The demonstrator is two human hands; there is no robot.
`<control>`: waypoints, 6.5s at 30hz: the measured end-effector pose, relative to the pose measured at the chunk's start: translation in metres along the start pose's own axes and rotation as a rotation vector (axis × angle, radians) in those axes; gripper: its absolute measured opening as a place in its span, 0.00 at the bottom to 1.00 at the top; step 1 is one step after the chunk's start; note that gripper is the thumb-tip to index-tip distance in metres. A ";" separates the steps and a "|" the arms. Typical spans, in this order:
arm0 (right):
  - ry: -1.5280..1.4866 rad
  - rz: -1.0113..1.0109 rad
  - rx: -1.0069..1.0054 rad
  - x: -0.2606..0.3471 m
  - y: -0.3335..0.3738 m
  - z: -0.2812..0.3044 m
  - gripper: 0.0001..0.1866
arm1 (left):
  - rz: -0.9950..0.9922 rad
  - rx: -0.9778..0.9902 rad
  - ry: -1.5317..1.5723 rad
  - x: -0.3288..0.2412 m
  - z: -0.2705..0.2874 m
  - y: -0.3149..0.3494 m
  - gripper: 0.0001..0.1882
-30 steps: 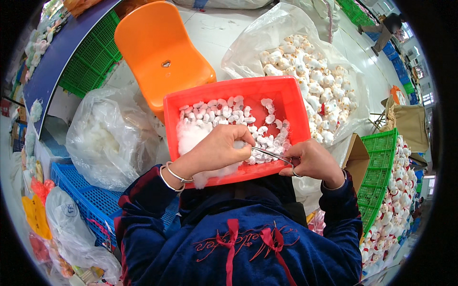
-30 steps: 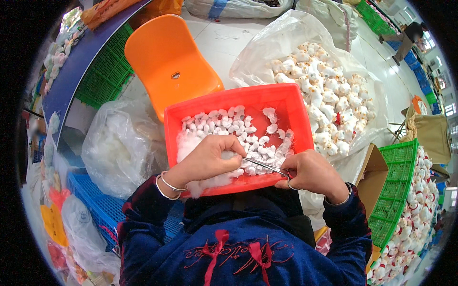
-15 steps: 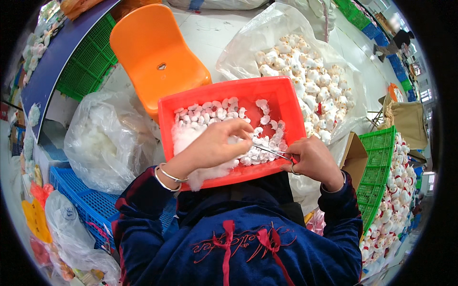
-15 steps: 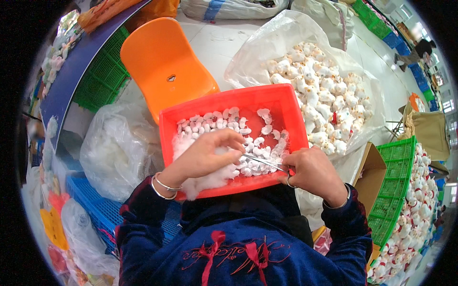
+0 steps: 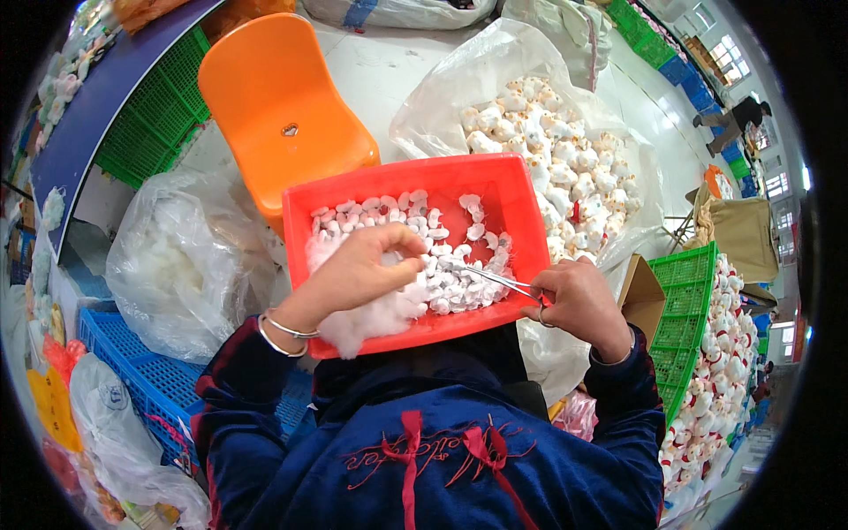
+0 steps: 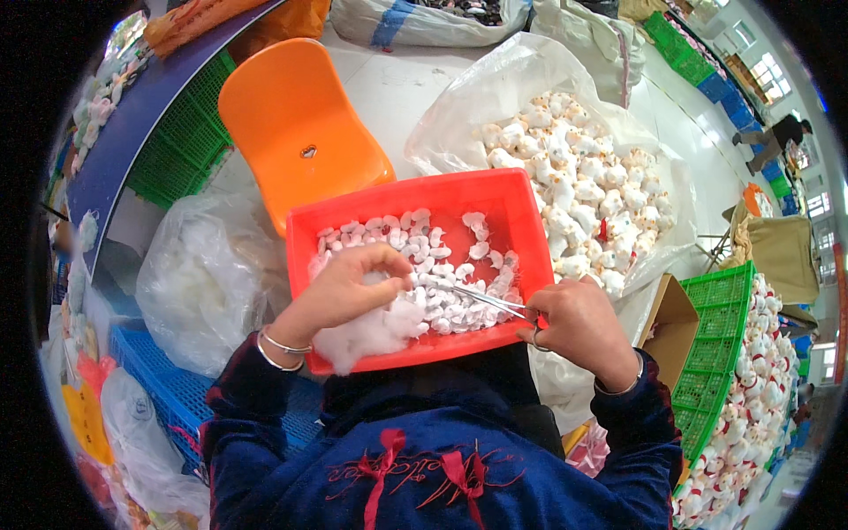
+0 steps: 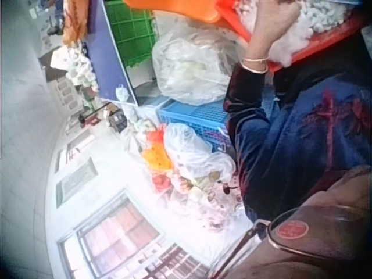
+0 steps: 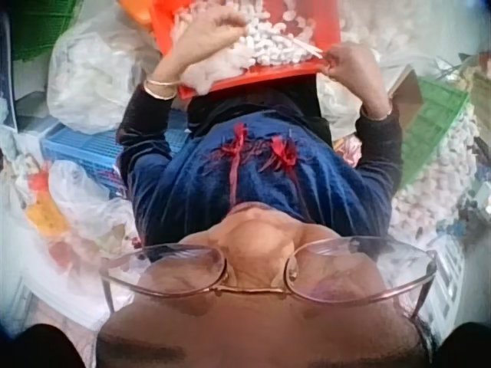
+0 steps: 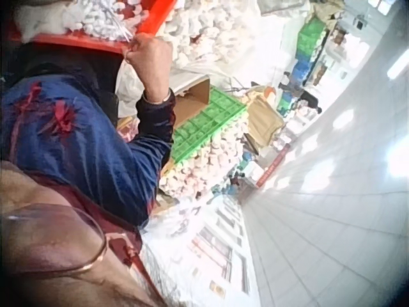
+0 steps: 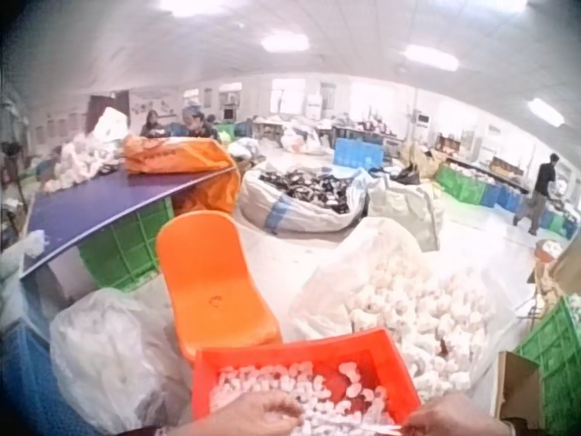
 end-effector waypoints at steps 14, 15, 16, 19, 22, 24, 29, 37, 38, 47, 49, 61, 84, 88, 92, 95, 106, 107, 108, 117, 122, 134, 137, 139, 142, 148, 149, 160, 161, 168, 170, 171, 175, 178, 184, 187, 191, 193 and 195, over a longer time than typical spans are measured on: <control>-0.045 -0.004 -0.010 0.009 -0.003 -0.001 0.13 | -0.091 -0.025 -0.037 -0.008 -0.022 -0.010 0.10; -0.060 -0.011 -0.005 0.009 -0.002 -0.003 0.13 | -0.104 -0.041 -0.134 -0.009 -0.022 -0.006 0.10; -0.039 -0.025 0.010 0.010 -0.002 -0.004 0.13 | -0.124 -0.057 -0.233 -0.015 -0.022 -0.002 0.09; 0.030 0.078 0.037 0.016 -0.007 -0.004 0.14 | -0.106 -0.051 -0.324 -0.013 -0.020 0.000 0.10; 0.049 0.006 0.116 0.010 -0.013 -0.012 0.18 | -0.136 -0.055 -0.315 -0.008 -0.019 -0.001 0.12; -0.002 -0.005 0.127 0.014 -0.012 -0.010 0.22 | -0.111 -0.015 -0.327 -0.016 -0.015 -0.001 0.11; -0.216 -0.017 0.225 0.005 -0.015 -0.018 0.19 | 0.024 -0.219 0.199 0.006 -0.006 -0.005 0.09; -0.410 0.210 -0.185 0.020 -0.022 -0.010 0.26 | -0.039 -0.479 0.872 0.005 0.001 -0.011 0.06; -0.346 0.227 -0.173 0.028 -0.025 -0.009 0.27 | -0.069 -0.456 0.880 0.010 -0.001 -0.011 0.05; -0.153 0.249 -0.103 0.044 -0.053 -0.048 0.35 | -0.089 -0.528 0.984 0.000 -0.020 -0.004 0.08; -0.179 0.209 -0.113 0.045 -0.056 -0.051 0.27 | -0.126 -0.499 0.966 0.000 -0.023 -0.004 0.08; -0.367 0.210 0.224 0.018 -0.049 -0.055 0.27 | 0.031 -0.483 0.937 0.001 -0.006 -0.001 0.08; -0.403 0.162 -0.173 -0.002 -0.034 -0.013 0.19 | 0.127 -0.447 0.385 0.024 -0.001 0.009 0.08; -0.291 0.165 -0.088 0.008 -0.034 -0.018 0.20 | 0.108 -0.404 0.088 0.015 -0.006 0.010 0.12; -0.290 0.223 -0.070 0.015 -0.040 -0.024 0.20 | 0.076 -0.357 -0.026 -0.005 -0.009 0.015 0.11; -0.282 0.170 -0.050 0.019 -0.041 -0.023 0.19 | 0.062 -0.359 0.034 -0.003 -0.012 0.018 0.11; -0.302 0.161 -0.026 0.025 -0.039 -0.019 0.17 | 0.053 -0.405 0.244 0.004 -0.011 0.020 0.10; -0.310 0.186 -0.030 0.027 -0.040 -0.019 0.17 | 0.067 -0.404 0.252 0.005 -0.010 0.020 0.10; -0.318 0.211 -0.034 0.028 -0.041 -0.018 0.17 | 0.081 -0.403 0.259 0.006 -0.009 0.020 0.10; -0.301 0.203 -0.027 0.029 -0.038 -0.022 0.17 | 0.064 -0.406 0.209 -0.002 -0.008 0.027 0.10; -0.307 0.213 -0.027 0.030 -0.038 -0.023 0.17 | 0.029 -0.413 0.273 -0.003 -0.008 0.027 0.11; -0.565 0.182 -0.023 0.011 -0.040 -0.039 0.18 | 0.049 -0.423 0.271 -0.009 0.001 0.027 0.12; -0.642 0.077 -0.022 0.006 -0.037 -0.044 0.18 | 0.001 -0.417 0.281 -0.010 0.000 0.026 0.12; -0.710 0.039 -0.018 0.006 -0.033 -0.051 0.18 | -0.013 -0.437 0.246 -0.008 -0.001 0.025 0.11; -0.692 0.208 -0.020 0.012 -0.034 -0.062 0.18 | 0.089 -0.468 0.389 -0.006 -0.006 0.023 0.08; -0.711 0.198 -0.050 0.018 -0.037 -0.068 0.18 | 0.094 -0.435 0.620 0.004 -0.014 0.021 0.09; -0.720 0.206 -0.058 0.018 -0.037 -0.068 0.18 | 0.092 -0.453 0.646 0.006 -0.015 0.020 0.09; -0.784 0.103 -0.094 0.024 -0.037 -0.073 0.17 | 0.020 -0.496 0.608 -0.007 -0.032 0.019 0.10; -0.781 0.110 -0.105 0.025 -0.037 -0.073 0.17 | 0.026 -0.516 0.653 -0.005 -0.035 0.019 0.09; -0.649 0.148 -0.163 0.031 -0.035 -0.064 0.17 | 0.111 -0.432 0.791 0.007 -0.025 0.020 0.07; -0.562 0.167 -0.179 0.030 -0.034 -0.061 0.17 | 0.137 -0.369 0.720 0.008 -0.018 0.020 0.07; -0.516 0.176 -0.186 0.028 -0.033 -0.061 0.17 | 0.160 -0.336 0.643 0.007 -0.015 0.018 0.07; -0.412 0.175 -0.171 0.025 -0.032 -0.055 0.21 | 0.153 -0.241 0.512 -0.003 -0.005 0.016 0.08; -0.340 0.169 -0.144 0.023 -0.030 -0.048 0.24 | 0.084 -0.327 0.542 0.006 -0.005 0.016 0.08; -0.395 0.245 -0.246 0.033 -0.036 -0.034 0.23 | 0.059 -0.338 0.522 -0.004 -0.011 0.016 0.14; -0.452 0.164 -0.086 0.027 -0.043 -0.046 0.21 | 0.043 -0.343 0.512 0.001 -0.015 0.017 0.16; -0.418 0.179 -0.139 0.023 -0.039 -0.039 0.16 | 0.045 -0.245 0.652 0.004 -0.011 0.014 0.15; -0.418 0.165 -0.147 0.022 -0.037 -0.038 0.16 | 0.072 -0.241 0.655 0.002 -0.011 0.017 0.13; -0.426 0.150 -0.157 0.021 -0.034 -0.034 0.16 | 0.076 -0.308 0.629 0.007 -0.012 0.017 0.12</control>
Point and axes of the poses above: each hand's wrist, its own y-axis away from the middle knuckle, its own z-axis out of the back of the hand, x = y × z, the point moved 3 cm from there along -y, towards the middle knuckle, and after that the axes turned 13 degrees about -y, right-handed, at the moved point
